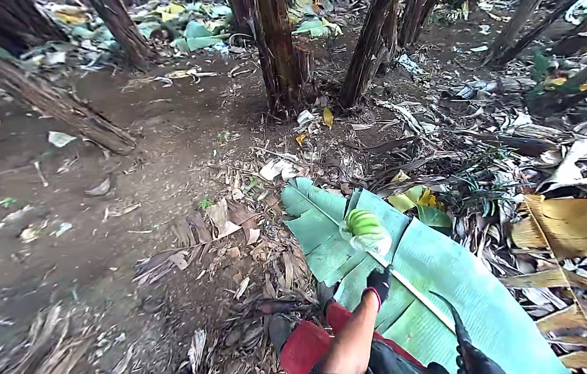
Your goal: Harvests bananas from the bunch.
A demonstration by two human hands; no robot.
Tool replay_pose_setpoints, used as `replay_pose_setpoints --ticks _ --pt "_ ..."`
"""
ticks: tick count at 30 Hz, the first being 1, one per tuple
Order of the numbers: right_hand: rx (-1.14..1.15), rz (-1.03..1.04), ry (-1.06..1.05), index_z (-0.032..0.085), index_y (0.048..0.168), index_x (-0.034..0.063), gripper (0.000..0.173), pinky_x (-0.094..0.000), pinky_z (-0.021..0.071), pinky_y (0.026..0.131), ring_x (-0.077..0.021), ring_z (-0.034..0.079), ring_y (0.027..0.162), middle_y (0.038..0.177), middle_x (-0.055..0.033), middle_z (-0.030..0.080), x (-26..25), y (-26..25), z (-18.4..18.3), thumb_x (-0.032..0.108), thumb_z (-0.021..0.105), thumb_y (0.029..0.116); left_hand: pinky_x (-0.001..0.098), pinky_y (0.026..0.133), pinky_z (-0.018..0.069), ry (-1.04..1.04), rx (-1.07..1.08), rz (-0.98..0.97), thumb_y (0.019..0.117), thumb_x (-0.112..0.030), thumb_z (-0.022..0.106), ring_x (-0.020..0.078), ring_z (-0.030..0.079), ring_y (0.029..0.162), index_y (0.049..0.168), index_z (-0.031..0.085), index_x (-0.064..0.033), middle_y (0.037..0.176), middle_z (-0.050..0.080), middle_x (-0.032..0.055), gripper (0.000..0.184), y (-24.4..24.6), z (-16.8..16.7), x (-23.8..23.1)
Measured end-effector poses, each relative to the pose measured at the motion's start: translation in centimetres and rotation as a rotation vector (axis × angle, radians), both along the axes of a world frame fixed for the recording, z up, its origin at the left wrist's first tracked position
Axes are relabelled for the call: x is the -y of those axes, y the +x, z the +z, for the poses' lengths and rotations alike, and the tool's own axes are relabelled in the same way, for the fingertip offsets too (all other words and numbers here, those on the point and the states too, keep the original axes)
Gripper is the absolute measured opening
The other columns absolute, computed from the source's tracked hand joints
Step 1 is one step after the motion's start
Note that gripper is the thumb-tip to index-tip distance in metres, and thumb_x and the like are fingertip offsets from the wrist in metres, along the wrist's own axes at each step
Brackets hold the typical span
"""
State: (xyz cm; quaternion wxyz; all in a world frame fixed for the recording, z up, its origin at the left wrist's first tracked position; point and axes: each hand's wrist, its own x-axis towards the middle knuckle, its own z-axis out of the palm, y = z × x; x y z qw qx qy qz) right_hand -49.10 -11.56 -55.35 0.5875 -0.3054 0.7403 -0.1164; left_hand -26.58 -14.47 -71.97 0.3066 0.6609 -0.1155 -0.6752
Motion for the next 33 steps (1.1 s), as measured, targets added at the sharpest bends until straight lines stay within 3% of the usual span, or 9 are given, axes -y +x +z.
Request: replay_pose_setpoints --ticks 5,7,9,12,16,22,27,30,33 --pt "-0.079 0.049 0.063 0.056 0.108 0.0082 0.05 -0.0328 0.0497 0.049 -0.0128 0.053 0.051 0.068 0.0001 0.053 -1.0 2.3 -1.2 0.053 0.034 0.1094 0.0547 0.106 0.0464 -0.184 0.092 -0.561 0.1104 -0.035 0.047 0.0386 0.063 0.119 0.133 0.06 0.0045 0.13 0.064 0.0272 0.048 2.3 8.0 -7.1" --pt "-0.076 0.069 0.052 0.058 0.107 0.0043 0.059 -0.0383 0.0499 0.048 -0.018 0.053 0.05 0.066 -0.0049 0.055 -1.5 2.9 -2.8 0.06 0.037 0.1068 0.0574 0.106 0.0467 -0.274 0.205 -0.675 0.1065 -0.04 0.053 0.0392 0.063 0.12 0.125 0.065 0.0032 0.126 0.066 0.0265 0.048 4.4 7.2 -10.1" --pt "-0.054 0.135 0.029 0.059 0.114 0.0019 0.066 -0.0417 0.0515 0.049 -0.0208 0.055 0.051 0.067 -0.0076 0.056 -1.8 4.1 -3.4 0.064 0.04 0.1039 0.0572 0.104 0.0495 -0.31 0.267 -0.597 0.1031 -0.042 0.058 0.0373 0.065 0.116 0.126 0.066 0.0003 0.121 0.069 0.0242 0.049 7.3 7.0 -13.5" --pt "0.01 0.249 -0.072 0.06 0.118 0.0034 0.057 -0.0411 0.0522 0.046 -0.0203 0.056 0.048 0.065 -0.0074 0.058 -1.8 7.8 -1.6 0.057 0.047 0.1044 0.0508 0.103 0.0531 -0.294 0.312 -0.321 0.1024 -0.038 0.061 0.0286 0.069 0.113 0.135 0.062 -0.0037 0.121 0.071 0.0177 0.048 13.5 11.8 -18.7" --pt "0.195 0.498 -0.423 0.057 0.13 0.0032 0.037 -0.0366 0.0499 0.043 -0.0168 0.054 0.047 0.065 -0.0052 0.057 -1.8 15.9 6.7 0.03 0.049 0.1051 0.0383 0.105 0.0554 -0.459 0.599 0.011 0.0979 -0.038 0.067 0.0165 0.069 0.118 0.146 0.055 -0.0069 0.133 0.068 0.0089 0.059 22.5 25.6 -26.1" --pt "0.656 0.934 -1.076 0.045 0.139 -0.0069 0.047 -0.039 0.0618 0.063 -0.0167 0.069 0.071 0.101 -0.0118 0.07 -4.0 28.5 21.4 0.019 0.058 0.1017 0.0388 0.105 0.0572 -1.018 1.57 0.223 0.0969 -0.041 0.068 0.0167 0.067 0.121 0.132 0.068 -0.0049 0.129 0.072 0.0073 0.05 27.3 48.7 -38.5" --pt "0.736 1.066 -1.716 0.051 0.147 0.0039 0.053 -0.0434 0.0611 0.076 -0.02 0.071 0.09 0.12 -0.0201 0.069 -8.8 35.3 31.6 0.034 0.057 0.1031 0.0399 0.103 0.055 -0.788 2.292 0.258 0.0999 -0.036 0.063 0.016 0.066 0.122 0.126 0.074 -0.0122 0.129 0.072 0.0041 0.037 27.4 61.0 -44.9" --pt "0.753 0.958 -2.063 0.051 0.149 0.0169 0.047 -0.0386 0.0601 0.068 -0.0157 0.071 0.086 0.116 -0.0115 0.072 -12.2 39.1 36.9 0.033 0.052 0.1038 0.0466 0.11 0.0486 -0.564 2.684 0.193 0.1012 -0.028 0.058 0.0248 0.059 0.133 0.132 0.069 -0.0092 0.141 0.065 0.0091 0.038 29.0 66.8 -47.4" --pt "0.774 0.842 -2.255 0.05 0.148 0.0143 0.047 -0.0396 0.0579 0.06 -0.0172 0.07 0.076 0.103 -0.0098 0.073 -14.8 42.0 42.0 0.027 0.052 0.1037 0.0582 0.115 0.0364 -0.291 2.984 0.083 0.1008 -0.028 0.056 0.038 0.04 0.147 0.147 0.056 -0.0152 0.157 0.049 0.0122 0.048 29.9 72.7 -48.7"
